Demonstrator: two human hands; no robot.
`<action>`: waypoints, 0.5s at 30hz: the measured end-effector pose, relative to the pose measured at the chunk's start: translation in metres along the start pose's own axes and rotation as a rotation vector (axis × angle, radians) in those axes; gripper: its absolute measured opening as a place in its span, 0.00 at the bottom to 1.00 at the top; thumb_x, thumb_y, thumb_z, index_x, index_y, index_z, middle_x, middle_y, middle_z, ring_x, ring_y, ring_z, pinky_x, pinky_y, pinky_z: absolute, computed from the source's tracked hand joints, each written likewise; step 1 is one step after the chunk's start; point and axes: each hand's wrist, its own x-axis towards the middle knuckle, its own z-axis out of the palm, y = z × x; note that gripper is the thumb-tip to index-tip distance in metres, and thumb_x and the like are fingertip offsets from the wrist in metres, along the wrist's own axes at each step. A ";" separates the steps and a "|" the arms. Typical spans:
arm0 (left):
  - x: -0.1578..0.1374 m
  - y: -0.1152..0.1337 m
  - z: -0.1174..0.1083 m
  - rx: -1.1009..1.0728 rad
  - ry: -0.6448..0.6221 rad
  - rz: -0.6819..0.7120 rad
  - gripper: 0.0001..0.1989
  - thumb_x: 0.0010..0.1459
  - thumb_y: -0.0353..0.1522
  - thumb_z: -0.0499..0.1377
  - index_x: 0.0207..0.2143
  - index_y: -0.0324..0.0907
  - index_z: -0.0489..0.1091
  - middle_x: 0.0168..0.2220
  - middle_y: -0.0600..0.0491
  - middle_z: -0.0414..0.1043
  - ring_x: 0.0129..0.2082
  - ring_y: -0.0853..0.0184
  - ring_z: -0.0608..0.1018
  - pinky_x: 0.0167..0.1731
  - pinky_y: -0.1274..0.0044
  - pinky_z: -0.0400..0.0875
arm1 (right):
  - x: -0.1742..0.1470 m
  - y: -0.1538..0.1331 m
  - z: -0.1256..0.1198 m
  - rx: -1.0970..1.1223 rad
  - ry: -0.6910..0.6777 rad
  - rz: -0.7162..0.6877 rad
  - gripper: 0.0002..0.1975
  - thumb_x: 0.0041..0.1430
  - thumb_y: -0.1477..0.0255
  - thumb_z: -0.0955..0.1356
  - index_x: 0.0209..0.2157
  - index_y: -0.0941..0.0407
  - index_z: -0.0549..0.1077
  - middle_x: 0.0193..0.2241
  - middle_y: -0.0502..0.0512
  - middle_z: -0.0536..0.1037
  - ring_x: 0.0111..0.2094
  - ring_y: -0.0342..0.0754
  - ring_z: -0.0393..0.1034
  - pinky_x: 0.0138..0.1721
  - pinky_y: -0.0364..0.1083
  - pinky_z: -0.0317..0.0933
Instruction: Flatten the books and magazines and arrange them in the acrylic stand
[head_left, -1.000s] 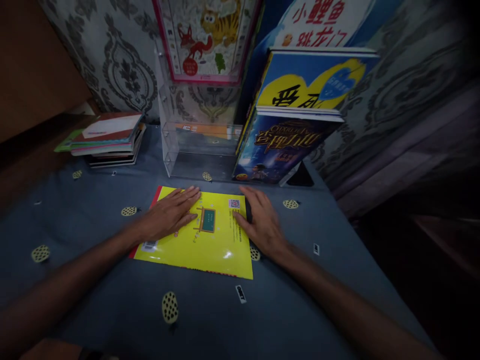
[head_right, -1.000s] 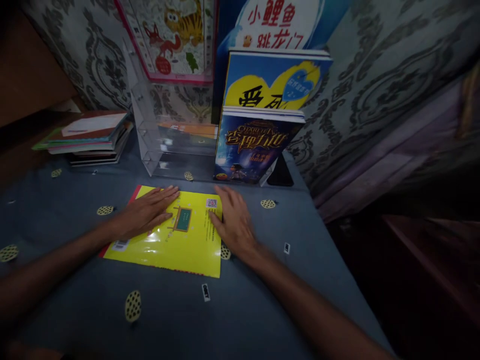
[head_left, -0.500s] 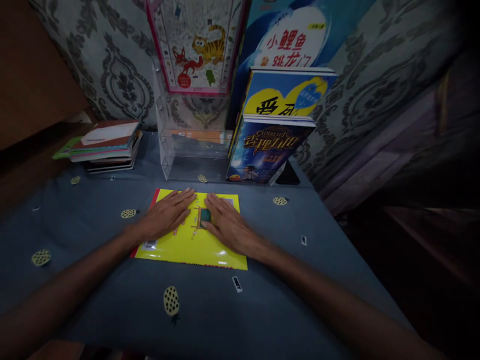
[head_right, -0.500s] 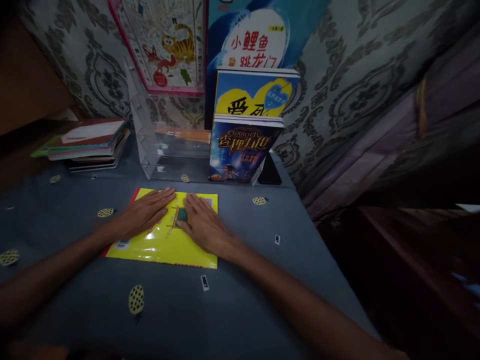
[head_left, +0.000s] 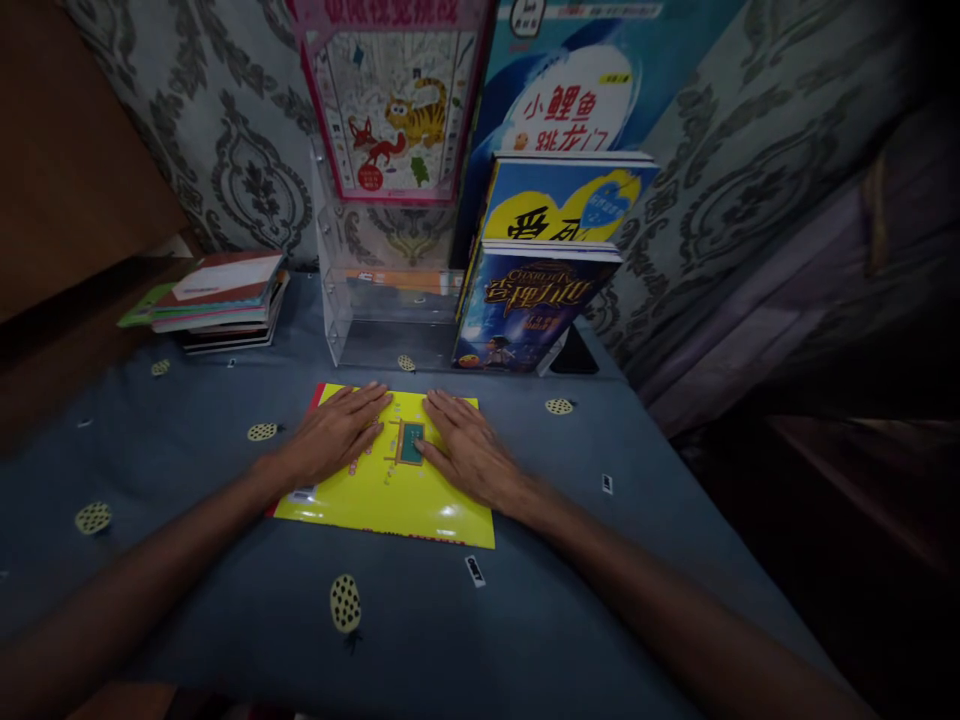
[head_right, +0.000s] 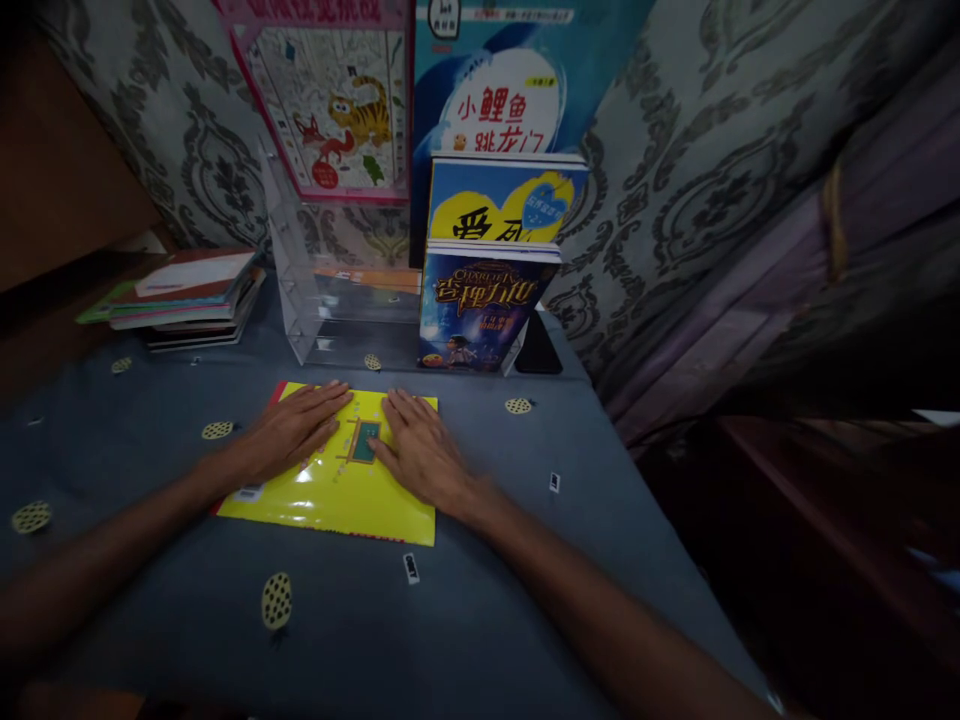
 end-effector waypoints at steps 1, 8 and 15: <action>0.000 0.000 0.001 0.006 0.004 -0.015 0.27 0.74 0.41 0.40 0.67 0.39 0.59 0.69 0.46 0.57 0.70 0.62 0.60 0.68 0.63 0.55 | -0.002 -0.001 -0.001 -0.014 -0.006 0.008 0.30 0.69 0.60 0.62 0.66 0.61 0.62 0.67 0.68 0.63 0.69 0.60 0.55 0.68 0.62 0.51; -0.002 0.003 0.005 0.114 0.028 -0.091 0.28 0.73 0.43 0.41 0.66 0.38 0.59 0.68 0.43 0.59 0.69 0.58 0.60 0.67 0.61 0.55 | -0.017 -0.016 -0.012 -0.077 -0.077 0.079 0.30 0.69 0.61 0.62 0.65 0.65 0.62 0.66 0.69 0.63 0.68 0.60 0.55 0.68 0.62 0.50; -0.006 0.035 -0.013 0.334 0.045 -0.151 0.20 0.71 0.40 0.49 0.56 0.38 0.69 0.54 0.40 0.73 0.55 0.53 0.75 0.52 0.63 0.72 | -0.051 -0.028 -0.023 -0.109 -0.039 0.053 0.29 0.67 0.59 0.64 0.63 0.63 0.67 0.63 0.70 0.67 0.64 0.64 0.60 0.60 0.63 0.59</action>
